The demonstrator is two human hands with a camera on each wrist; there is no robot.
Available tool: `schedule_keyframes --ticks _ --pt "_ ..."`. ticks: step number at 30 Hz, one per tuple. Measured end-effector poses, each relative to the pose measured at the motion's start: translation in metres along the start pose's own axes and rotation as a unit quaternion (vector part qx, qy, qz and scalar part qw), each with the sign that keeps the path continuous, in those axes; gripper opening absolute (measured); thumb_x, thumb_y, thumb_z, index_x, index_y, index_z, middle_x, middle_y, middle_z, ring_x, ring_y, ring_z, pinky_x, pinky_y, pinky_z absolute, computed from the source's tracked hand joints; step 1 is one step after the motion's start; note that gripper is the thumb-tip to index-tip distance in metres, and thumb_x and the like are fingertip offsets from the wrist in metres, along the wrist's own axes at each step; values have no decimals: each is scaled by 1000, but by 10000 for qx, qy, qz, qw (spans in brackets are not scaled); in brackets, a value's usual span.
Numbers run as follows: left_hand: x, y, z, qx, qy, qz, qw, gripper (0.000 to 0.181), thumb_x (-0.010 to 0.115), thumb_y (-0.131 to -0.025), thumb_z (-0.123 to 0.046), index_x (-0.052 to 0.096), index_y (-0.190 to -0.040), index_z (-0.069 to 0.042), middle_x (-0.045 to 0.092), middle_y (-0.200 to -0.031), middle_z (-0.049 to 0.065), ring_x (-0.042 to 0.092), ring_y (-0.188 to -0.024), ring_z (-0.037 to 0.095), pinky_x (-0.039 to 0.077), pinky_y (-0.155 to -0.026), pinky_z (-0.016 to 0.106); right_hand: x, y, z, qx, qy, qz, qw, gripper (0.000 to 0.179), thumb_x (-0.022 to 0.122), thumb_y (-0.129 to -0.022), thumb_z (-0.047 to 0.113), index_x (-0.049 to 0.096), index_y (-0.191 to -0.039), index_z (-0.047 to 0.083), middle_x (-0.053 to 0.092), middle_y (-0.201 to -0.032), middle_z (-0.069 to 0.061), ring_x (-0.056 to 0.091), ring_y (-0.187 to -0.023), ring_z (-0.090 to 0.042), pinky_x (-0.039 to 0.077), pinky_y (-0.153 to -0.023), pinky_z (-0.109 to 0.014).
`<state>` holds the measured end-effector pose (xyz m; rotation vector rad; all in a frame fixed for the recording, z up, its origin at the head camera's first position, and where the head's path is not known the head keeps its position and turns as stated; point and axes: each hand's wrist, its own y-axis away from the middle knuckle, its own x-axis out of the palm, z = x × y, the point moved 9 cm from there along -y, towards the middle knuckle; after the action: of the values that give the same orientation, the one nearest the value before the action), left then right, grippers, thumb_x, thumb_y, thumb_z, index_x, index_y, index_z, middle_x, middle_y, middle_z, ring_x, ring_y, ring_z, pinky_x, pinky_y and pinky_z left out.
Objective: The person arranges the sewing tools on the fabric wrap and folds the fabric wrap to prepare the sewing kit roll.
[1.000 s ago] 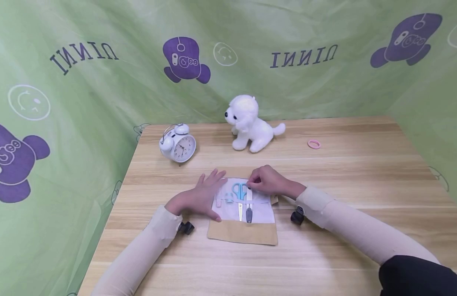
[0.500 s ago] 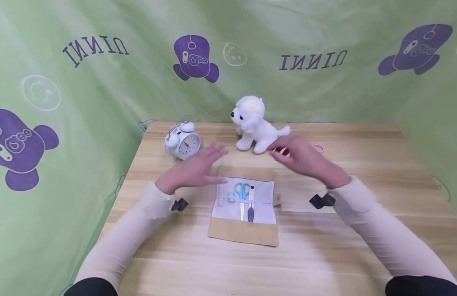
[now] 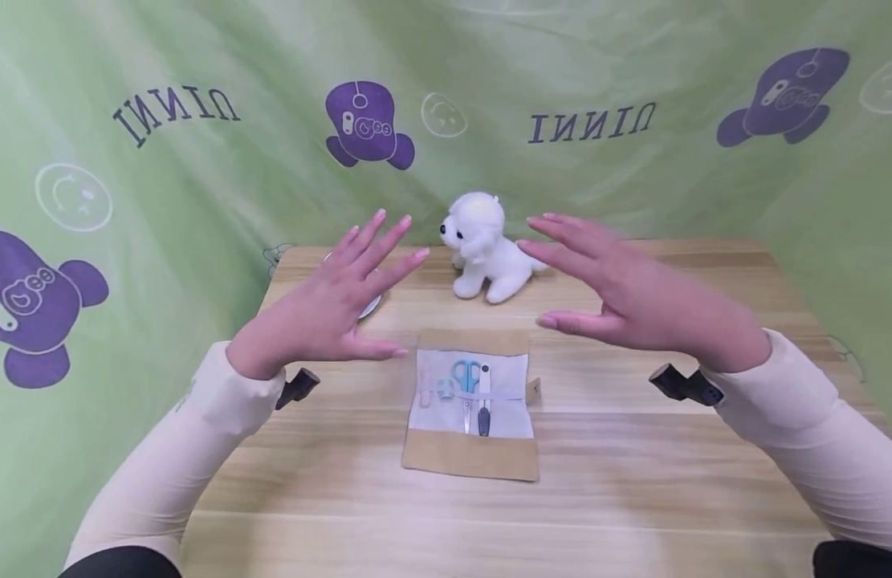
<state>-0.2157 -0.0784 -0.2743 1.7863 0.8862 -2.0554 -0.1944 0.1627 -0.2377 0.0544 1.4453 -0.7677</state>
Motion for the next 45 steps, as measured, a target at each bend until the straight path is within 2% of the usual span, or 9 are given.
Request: schedule_keyframes --ticks 2,6,11,16,21,28,34,38,45 --pt "3 2 -3 53 -171 53 9998 109 58 -79 -80 13 -162 -26 -3 -171 7 -13 -157 32 2 -126 59 8 1 3 -22 91 246 9997 86 76 -85 36 34 -156 12 26 -166 -14 17 -156 -31 11 -128 -31" --pt "19 5 -12 166 -351 360 9986 112 54 -79 -83 8 -163 -25 -3 -171 6 -15 -157 32 -5 -126 58 27 5 5 -18 371 655 9972 90 72 -88 44 26 -160 14 15 -169 -13 7 -158 -33 4 -128 -31" --pt "41 7 -21 246 -323 690 9968 110 52 -79 -84 9 -163 -27 -2 -172 5 -15 -157 30 -6 -126 59 51 10 7 -261 314 811 9959 89 69 -90 48 27 -159 10 11 -169 -18 -1 -158 -35 -5 -128 -32" --pt "51 8 -20 155 -312 788 9963 109 51 -79 -85 7 -162 -30 -3 -172 2 -15 -157 29 -3 -126 59 63 16 4 -197 429 885 9950 89 67 -91 53 27 -159 12 7 -170 -16 -3 -158 -34 -7 -128 -33" --pt "57 10 -16 61 -238 927 9954 109 50 -80 -85 4 -162 -31 -3 -172 3 -10 -158 31 0 -126 60 67 20 1 -129 514 913 9944 90 66 -90 54 26 -160 12 5 -170 -14 -5 -158 -34 -9 -128 -32" --pt "64 13 -10 -33 -274 1019 9944 108 49 -81 -85 3 -162 -30 -8 -171 0 -6 -158 32 5 -126 61 69 20 -1 -57 498 967 9941 91 66 -91 53 23 -160 12 8 -169 -20 -7 -158 -33 -9 -128 -33" --pt "65 12 -9 -70 -67 1098 9939 108 50 -82 -82 2 -162 -28 -13 -170 -2 -7 -158 31 1 -126 60 68 20 -1 -32 497 955 9942 90 65 -91 54 24 -160 14 8 -169 -19 -7 -158 -33 -9 -128 -35" --pt "64 11 -8 -106 -16 1102 9939 108 51 -82 -82 1 -162 -29 -12 -171 -2 -10 -158 31 -3 -125 60 67 19 -1 -38 492 928 9945 90 66 -90 54 26 -160 14 7 -170 -17 -5 -158 -35 -8 -128 -35" --pt "61 10 -9 -58 46 1107 9938 107 51 -83 -81 0 -162 -29 -7 -171 0 -8 -159 29 2 -126 61 68 20 -1 -31 547 922 9942 91 69 -89 53 27 -159 14 7 -170 -16 -1 -158 -36 -7 -129 -34"
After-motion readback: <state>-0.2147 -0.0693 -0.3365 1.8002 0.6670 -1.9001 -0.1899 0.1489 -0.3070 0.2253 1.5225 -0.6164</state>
